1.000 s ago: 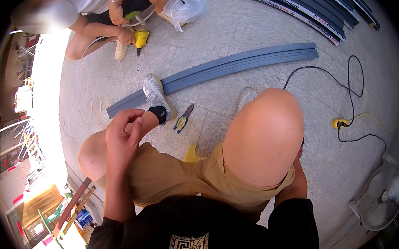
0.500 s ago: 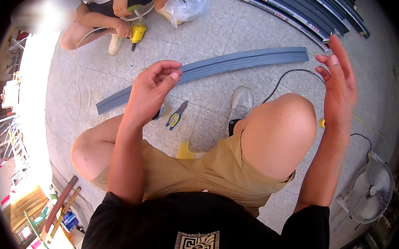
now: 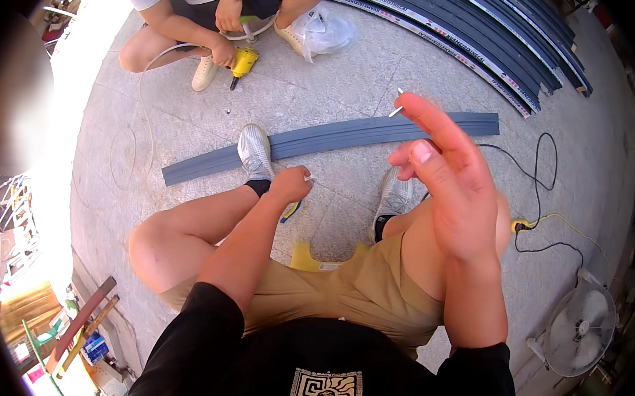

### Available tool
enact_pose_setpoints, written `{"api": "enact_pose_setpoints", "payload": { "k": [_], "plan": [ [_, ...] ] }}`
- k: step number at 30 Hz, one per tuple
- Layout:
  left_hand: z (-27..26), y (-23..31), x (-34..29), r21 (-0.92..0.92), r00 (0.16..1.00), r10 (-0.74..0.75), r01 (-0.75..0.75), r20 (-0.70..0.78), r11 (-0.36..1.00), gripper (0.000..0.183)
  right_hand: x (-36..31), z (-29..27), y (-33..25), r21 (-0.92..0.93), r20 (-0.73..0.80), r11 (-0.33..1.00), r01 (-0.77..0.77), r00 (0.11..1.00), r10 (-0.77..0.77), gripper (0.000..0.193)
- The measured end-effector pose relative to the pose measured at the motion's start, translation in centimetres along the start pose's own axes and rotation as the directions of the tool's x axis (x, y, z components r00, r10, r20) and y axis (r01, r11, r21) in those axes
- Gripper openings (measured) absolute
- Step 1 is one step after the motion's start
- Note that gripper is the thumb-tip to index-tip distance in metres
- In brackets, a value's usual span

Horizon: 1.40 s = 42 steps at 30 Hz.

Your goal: The person aligns a metal bracket with a curved metal bar and secures it using pliers and an electric drill. They repeat this for multiple brackets along the bar while another person assists with a yellow tool.

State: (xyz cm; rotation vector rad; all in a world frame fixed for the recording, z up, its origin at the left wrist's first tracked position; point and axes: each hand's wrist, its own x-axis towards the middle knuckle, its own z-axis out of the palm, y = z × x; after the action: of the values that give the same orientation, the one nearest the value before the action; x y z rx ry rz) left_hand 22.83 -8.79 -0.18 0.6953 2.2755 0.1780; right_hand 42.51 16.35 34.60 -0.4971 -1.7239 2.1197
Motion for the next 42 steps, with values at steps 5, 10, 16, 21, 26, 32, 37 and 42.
{"api": "enact_pose_setpoints", "payload": {
  "k": [5, 10, 16, 21, 26, 32, 37, 42],
  "plan": [
    [7.2, -3.5, -0.1, -0.051, 0.999, 0.005, -0.007, -0.042, 0.999, 0.048, 0.4, 0.3, 0.8, -0.028, -0.045, 0.985, -0.167, 0.985, 0.166, 0.054],
    [8.1, -3.2, 0.4, -0.064, 0.957, -0.280, 0.284, 0.073, 0.957, 0.062, 1.5, -0.3, 1.8, 0.004, -0.052, 0.952, -0.305, 0.951, 0.305, 0.055],
    [8.6, -2.1, 1.3, 0.141, 0.958, -0.287, 0.283, 0.011, 0.949, 0.054, 3.2, 0.7, 2.5, 0.067, -0.006, 0.897, -0.438, 0.898, 0.439, 0.056],
    [10.8, -4.1, 3.4, 0.221, 0.967, -0.204, 0.235, -0.155, 0.946, 0.022, 4.4, 1.6, 2.6, -0.122, 0.099, 0.940, -0.319, 0.938, 0.331, 0.055],
    [12.4, -4.7, 2.5, 0.207, 0.968, -0.205, 0.232, -0.142, 0.950, 0.020, 4.5, 1.9, 2.9, -0.201, 0.101, 0.937, -0.287, 0.945, 0.311, 0.055],
    [10.5, -3.3, 1.2, 0.062, 0.959, -0.276, 0.272, 0.063, 0.960, 0.029, 4.3, 2.7, 2.8, -0.244, 0.067, 0.926, -0.289, 0.947, 0.313, 0.052],
    [7.1, 0.8, 0.5, -0.031, 0.992, 0.000, 0.004, 0.127, 1.000, 0.031, 2.9, 2.9, 3.2, -0.374, 0.044, 0.921, -0.107, 0.990, 0.133, 0.050],
    [2.7, 6.5, 0.6, -0.133, 0.983, 0.096, -0.075, 0.156, 0.988, 0.033, 2.2, 2.8, 3.1, -0.436, 0.035, 0.900, 0.021, 0.999, -0.006, 0.049]
  ]
}}
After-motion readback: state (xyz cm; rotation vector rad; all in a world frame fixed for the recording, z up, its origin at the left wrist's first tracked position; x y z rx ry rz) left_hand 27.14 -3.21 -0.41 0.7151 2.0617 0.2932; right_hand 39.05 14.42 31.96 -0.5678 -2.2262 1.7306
